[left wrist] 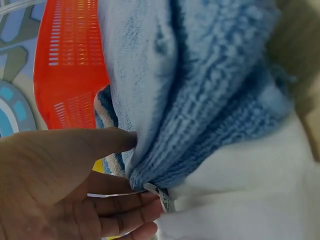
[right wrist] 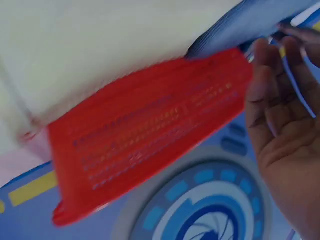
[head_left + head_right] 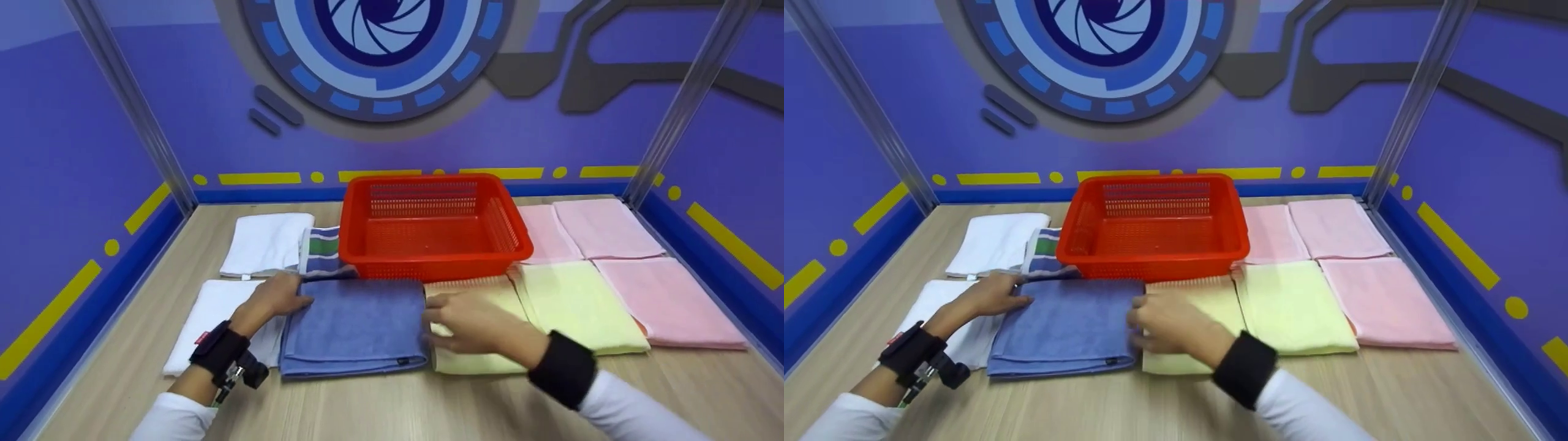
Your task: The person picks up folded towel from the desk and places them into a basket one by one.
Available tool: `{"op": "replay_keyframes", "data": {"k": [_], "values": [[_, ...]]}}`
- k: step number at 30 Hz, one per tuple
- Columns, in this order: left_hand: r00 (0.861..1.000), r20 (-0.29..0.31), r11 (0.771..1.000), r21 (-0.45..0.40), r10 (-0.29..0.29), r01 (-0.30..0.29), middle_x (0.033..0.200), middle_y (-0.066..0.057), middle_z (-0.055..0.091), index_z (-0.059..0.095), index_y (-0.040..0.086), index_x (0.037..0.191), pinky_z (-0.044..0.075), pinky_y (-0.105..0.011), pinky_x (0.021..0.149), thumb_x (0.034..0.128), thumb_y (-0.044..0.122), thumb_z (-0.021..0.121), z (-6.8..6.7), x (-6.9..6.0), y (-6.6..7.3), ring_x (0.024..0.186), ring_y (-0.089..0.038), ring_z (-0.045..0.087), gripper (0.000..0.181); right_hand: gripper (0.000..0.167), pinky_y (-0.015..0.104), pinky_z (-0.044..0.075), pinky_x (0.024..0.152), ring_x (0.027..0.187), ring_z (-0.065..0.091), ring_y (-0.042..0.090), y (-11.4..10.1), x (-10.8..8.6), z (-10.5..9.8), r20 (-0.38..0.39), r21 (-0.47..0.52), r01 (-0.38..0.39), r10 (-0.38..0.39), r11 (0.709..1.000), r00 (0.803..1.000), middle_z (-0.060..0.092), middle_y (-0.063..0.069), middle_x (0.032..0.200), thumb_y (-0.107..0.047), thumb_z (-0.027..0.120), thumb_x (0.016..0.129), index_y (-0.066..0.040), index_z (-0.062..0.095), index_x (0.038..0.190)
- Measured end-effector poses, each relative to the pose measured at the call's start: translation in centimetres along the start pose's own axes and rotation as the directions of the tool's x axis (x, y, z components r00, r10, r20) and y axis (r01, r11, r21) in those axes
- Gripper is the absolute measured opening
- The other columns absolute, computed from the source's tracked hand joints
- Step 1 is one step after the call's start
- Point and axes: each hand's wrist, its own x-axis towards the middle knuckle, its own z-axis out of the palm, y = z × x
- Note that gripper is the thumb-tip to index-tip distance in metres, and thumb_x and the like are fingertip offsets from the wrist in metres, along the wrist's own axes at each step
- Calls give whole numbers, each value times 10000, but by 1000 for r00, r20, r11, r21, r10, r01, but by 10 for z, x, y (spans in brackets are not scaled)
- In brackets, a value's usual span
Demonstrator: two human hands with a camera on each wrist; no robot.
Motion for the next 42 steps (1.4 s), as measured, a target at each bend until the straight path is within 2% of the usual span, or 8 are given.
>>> {"op": "replay_keyframes", "data": {"k": [5, 12, 17, 21, 28, 34, 38, 42], "values": [[997, 70, 998, -64, 23, -18, 822, -209, 621, 649, -135, 1018, 521, -466, 723, 875, 255, 732, 2, 5, -1, 749, -314, 588, 423, 499, 434, 518, 1052, 1199, 629, 309, -10, 21, 28, 175, -38, -131, 136, 991, 975, 633, 157, 1304, -330, 671, 979, -20, 598, 1362], [998, -14, 981, -184, 63, -65, 937, -262, 622, 549, -146, 1082, 514, -535, 833, 874, 184, 751, 11, -2, -10, 914, -399, 619, 440, 651, 587, 427, 1112, 1312, 527, 461, 7, 35, 51, 228, 65, -378, 355, 923, 906, 553, 280, 1414, -387, 624, 1002, 69, 487, 1447], [987, -106, 947, -285, 123, -149, 770, -39, 451, 471, -33, 978, 416, -401, 646, 869, 114, 766, 14, -8, -12, 728, -227, 466, 347, 781, 671, 353, 1130, 1351, 465, 504, 13, 42, 53, 283, 171, -507, 451, 845, 847, 512, 303, 1440, -433, 726, 925, 76, 462, 1456], [994, -85, 912, -399, 71, -99, 907, -170, 572, 435, -59, 1115, 463, -430, 757, 825, 94, 804, 13, -14, -11, 851, -295, 542, 494, 796, 677, 348, 1121, 1337, 471, 499, 13, 50, 52, 320, 250, -610, 530, 752, 785, 531, 295, 1409, -422, 822, 839, 65, 528, 1395], [991, 16, 854, -505, -133, 123, 1351, -384, 546, 456, -106, 1365, 421, -575, 1097, 756, 83, 861, 10, -21, -4, 1304, -493, 514, 755, 425, 568, 480, 826, 913, 616, 462, 5, 57, 65, 105, 253, -631, 628, 733, 771, 648, 253, 879, -367, 751, 920, 14, 615, 787], [992, 22, 848, -518, -123, 117, 1449, -408, 451, 417, -96, 1448, 360, -605, 1157, 799, 76, 801, 10, -25, 1, 1390, -530, 422, 774, 410, 541, 500, 796, 909, 622, 449, 3, 59, 65, 40, 294, -655, 675, 696, 736, 654, 251, 895, -327, 841, 834, 31, 644, 863], [993, 70, 811, -573, -97, 119, 1512, -404, 375, 359, -48, 1498, 323, -619, 1176, 849, 78, 747, 5, -31, 0, 1442, -532, 348, 767, 349, 385, 499, 723, 857, 625, 278, 2, 57, 58, 112, 525, -633, 692, 568, 713, 654, 150, 888, -240, 839, 847, -22, 578, 924], [986, 146, 739, -656, -75, 154, 1517, -384, 360, 298, 22, 1540, 481, -560, 1026, 914, 129, 711, -8, -35, -3, 1336, -488, 469, 758, 331, 288, 454, 690, 850, 556, 192, -1, 52, 47, 270, 791, -569, 704, 227, 657, 558, 82, 957, -186, 764, 919, -75, 458, 983]]}}
